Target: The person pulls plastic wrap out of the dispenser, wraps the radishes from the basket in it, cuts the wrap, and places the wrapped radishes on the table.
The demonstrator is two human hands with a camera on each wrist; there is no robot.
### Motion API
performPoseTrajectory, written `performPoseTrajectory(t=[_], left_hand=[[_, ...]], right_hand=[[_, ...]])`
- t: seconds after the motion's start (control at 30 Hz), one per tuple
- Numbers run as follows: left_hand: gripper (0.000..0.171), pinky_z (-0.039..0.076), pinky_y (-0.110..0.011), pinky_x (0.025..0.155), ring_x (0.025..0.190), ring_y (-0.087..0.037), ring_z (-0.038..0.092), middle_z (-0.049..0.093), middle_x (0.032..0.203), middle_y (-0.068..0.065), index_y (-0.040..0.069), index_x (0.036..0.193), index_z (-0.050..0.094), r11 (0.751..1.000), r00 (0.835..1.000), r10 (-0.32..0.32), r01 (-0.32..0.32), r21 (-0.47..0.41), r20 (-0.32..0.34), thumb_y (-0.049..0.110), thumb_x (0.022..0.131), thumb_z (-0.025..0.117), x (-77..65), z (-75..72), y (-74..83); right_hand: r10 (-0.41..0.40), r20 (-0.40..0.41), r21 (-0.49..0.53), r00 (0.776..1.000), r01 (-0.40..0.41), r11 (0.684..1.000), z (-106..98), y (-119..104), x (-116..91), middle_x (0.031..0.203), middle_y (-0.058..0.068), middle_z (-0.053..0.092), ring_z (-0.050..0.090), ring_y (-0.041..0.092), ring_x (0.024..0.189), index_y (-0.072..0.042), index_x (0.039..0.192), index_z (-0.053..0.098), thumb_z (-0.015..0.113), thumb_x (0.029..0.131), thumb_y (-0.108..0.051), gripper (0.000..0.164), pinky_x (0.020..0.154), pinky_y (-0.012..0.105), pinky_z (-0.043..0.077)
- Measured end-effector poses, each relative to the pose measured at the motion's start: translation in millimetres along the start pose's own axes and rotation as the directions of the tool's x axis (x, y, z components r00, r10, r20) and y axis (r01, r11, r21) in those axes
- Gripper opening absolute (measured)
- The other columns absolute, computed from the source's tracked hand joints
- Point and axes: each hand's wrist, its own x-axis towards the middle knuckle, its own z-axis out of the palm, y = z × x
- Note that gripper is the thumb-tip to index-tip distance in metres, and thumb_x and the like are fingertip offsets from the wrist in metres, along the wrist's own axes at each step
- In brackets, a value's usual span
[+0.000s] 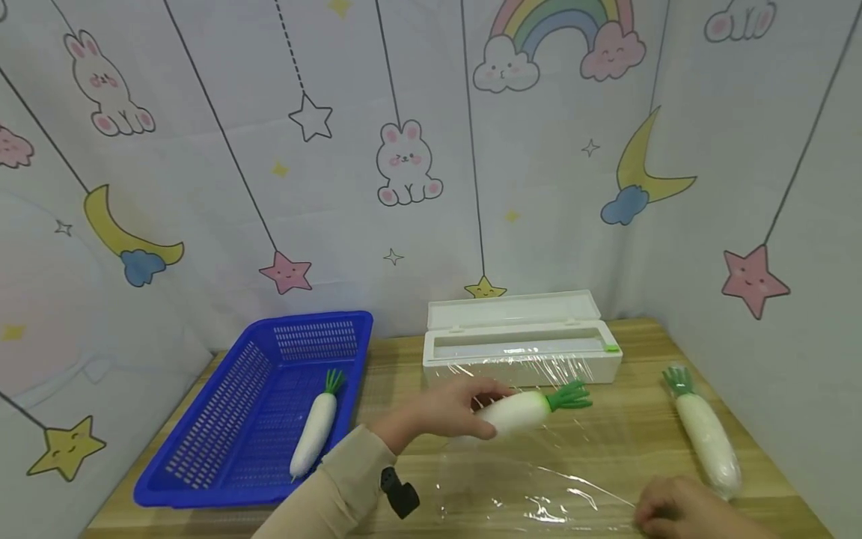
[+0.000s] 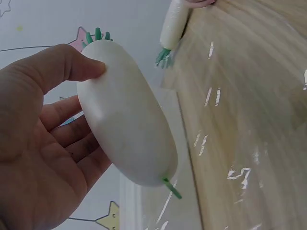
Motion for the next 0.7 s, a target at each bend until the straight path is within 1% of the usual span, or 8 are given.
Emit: performPoseTrajectory(t=[0.07,0.17,0.3,0.33,0.5,0.57,0.7], left_hand=[[0.051,0.047,-0.018,0.081,0.091,-0.002,0.057,0.066,0.103,0.001,0.009,0.126,0.061,1.000,1.000,0.001,-0.002,0.020,0.028,0.005,0.076,0.071,4.9,12.8,-4.3],[0.051,0.047,-0.016,0.080,0.089,0.000,0.057,0.066,0.101,0.004,0.010,0.124,0.063,1.000,0.998,0.004,-0.005,0.020,0.057,0.003,0.074,0.072,11.7,29.8,-10.3],[0.052,0.046,-0.015,0.078,0.086,0.001,0.056,0.066,0.099,0.004,0.010,0.122,0.064,1.000,0.997,0.006,-0.007,0.012,0.082,0.002,0.072,0.073,18.9,47.0,-16.7],[0.051,0.046,-0.014,0.077,0.085,0.002,0.056,0.067,0.099,0.004,0.010,0.121,0.065,1.000,0.996,0.008,-0.011,0.027,0.085,0.003,0.071,0.074,20.4,50.3,-18.1],[0.047,0.044,-0.011,0.074,0.083,0.005,0.055,0.068,0.096,0.006,0.012,0.116,0.067,0.992,0.995,0.026,-0.038,0.124,0.091,0.006,0.070,0.075,26.5,62.6,-23.7],[0.046,0.043,-0.010,0.074,0.082,0.005,0.055,0.068,0.095,0.006,0.012,0.115,0.067,0.989,0.994,0.037,-0.051,0.142,0.099,0.006,0.070,0.075,28.0,65.7,-24.8],[0.047,0.043,-0.010,0.074,0.082,0.004,0.055,0.068,0.095,0.007,0.012,0.116,0.067,0.986,0.993,0.031,-0.050,0.161,0.117,0.006,0.070,0.075,30.5,70.3,-25.4]], right_hand=[[0.007,-0.001,-0.017,1.000,-0.007,1.000,-1,-1,0,0.083,-0.009,0.064,0.056,-0.003,0.079,-0.015,0.085,0.071,0.074,0.074,0.002,0.021,0.059,0.021,0.044],[0.020,-0.006,-0.034,1.000,-0.021,0.999,-2,-2,0,0.083,-0.010,0.063,0.056,-0.003,0.078,-0.016,0.084,0.071,0.075,0.074,0.001,0.020,0.059,0.021,0.044],[0.038,-0.007,-0.038,0.999,-0.038,0.999,-2,-3,0,0.083,-0.011,0.063,0.055,-0.003,0.078,-0.017,0.084,0.071,0.075,0.075,0.000,0.019,0.059,0.021,0.044],[0.038,-0.005,-0.037,0.999,-0.038,0.999,-2,-3,0,0.083,-0.011,0.063,0.056,-0.003,0.078,-0.017,0.084,0.071,0.075,0.075,0.000,0.019,0.058,0.021,0.043],[0.040,0.000,-0.025,0.999,-0.040,0.999,-2,-4,1,0.083,-0.011,0.064,0.056,-0.002,0.078,-0.017,0.085,0.072,0.075,0.076,-0.001,0.018,0.058,0.022,0.044],[0.045,0.002,-0.021,0.999,-0.045,0.999,-2,-5,0,0.083,-0.011,0.064,0.056,-0.002,0.078,-0.017,0.085,0.072,0.074,0.077,-0.002,0.018,0.058,0.022,0.044],[0.058,-0.001,-0.020,0.998,-0.058,0.998,-2,-7,0,0.084,-0.013,0.064,0.056,-0.003,0.079,-0.018,0.086,0.072,0.074,0.077,-0.003,0.018,0.059,0.022,0.044]])
